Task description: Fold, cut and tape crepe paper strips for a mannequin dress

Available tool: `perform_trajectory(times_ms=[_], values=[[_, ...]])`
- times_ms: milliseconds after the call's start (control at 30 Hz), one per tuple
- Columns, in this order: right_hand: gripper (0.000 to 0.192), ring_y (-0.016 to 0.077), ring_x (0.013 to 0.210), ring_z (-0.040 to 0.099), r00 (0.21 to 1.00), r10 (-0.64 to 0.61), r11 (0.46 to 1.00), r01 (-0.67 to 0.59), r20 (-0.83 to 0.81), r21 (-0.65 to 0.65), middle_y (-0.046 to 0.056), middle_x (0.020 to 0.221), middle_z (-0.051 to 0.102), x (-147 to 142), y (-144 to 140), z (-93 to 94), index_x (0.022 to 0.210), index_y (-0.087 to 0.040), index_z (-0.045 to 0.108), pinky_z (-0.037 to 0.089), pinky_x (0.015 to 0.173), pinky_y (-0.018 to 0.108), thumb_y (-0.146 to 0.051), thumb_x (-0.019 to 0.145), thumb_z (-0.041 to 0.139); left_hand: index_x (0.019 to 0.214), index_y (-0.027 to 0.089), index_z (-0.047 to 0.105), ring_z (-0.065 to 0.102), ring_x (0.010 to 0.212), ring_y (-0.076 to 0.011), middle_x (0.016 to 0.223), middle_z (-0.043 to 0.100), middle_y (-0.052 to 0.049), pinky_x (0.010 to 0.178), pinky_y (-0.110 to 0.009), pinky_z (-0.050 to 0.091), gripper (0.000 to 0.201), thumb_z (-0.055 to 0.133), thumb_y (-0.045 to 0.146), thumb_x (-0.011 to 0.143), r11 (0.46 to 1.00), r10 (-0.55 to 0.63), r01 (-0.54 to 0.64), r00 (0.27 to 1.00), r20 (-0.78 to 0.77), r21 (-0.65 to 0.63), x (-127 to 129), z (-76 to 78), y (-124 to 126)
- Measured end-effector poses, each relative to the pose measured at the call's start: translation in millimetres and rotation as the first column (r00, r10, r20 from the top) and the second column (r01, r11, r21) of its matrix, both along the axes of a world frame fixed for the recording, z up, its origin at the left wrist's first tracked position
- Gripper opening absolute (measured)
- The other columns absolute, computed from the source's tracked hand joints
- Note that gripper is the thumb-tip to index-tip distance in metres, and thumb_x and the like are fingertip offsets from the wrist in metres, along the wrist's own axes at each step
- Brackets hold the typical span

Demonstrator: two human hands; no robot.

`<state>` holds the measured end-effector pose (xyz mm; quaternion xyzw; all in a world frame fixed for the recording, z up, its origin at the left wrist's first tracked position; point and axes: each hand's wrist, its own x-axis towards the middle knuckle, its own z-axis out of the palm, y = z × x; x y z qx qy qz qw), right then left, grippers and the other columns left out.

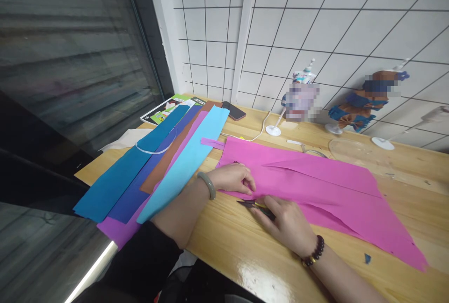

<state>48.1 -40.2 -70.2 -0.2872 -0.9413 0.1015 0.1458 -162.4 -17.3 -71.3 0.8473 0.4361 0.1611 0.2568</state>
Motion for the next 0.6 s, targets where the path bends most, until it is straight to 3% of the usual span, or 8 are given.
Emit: perform_trajectory(times_ms=[433, 600], values=[[0.028, 0.0138, 0.053, 0.058, 1.0, 0.0, 1.0, 0.0, -0.022, 0.001, 0.001, 0.063, 0.063, -5, -1, -1.5, 0.087, -0.018, 0.061, 0.033, 0.051, 0.025, -0.037, 0.09, 0.041, 0.082, 0.02, 0.072, 0.055, 0.072, -0.0112, 0.075, 0.066, 0.0, 0.072, -0.022, 0.037, 0.013, 0.068, 0.025, 0.071, 1.0, -0.018, 0.018, 1.0, 0.001, -0.002, 1, -0.4, 1], [0.029, 0.0141, 0.053, 0.058, 1.0, -0.01, 1.0, 0.01, -0.014, 0.014, 0.001, 0.062, 0.062, -6, -1, -1.4, 0.084, -0.019, 0.06, 0.032, 0.051, 0.025, -0.038, 0.09, 0.04, 0.091, 0.018, 0.07, 0.057, 0.075, -0.012, 0.086, 0.067, -0.002, 0.065, -0.02, 0.039, 0.022, 0.066, 0.027, 0.071, 0.988, 0.077, -0.07, 0.996, 0.048, -0.135, -11, 12.0, -3]])
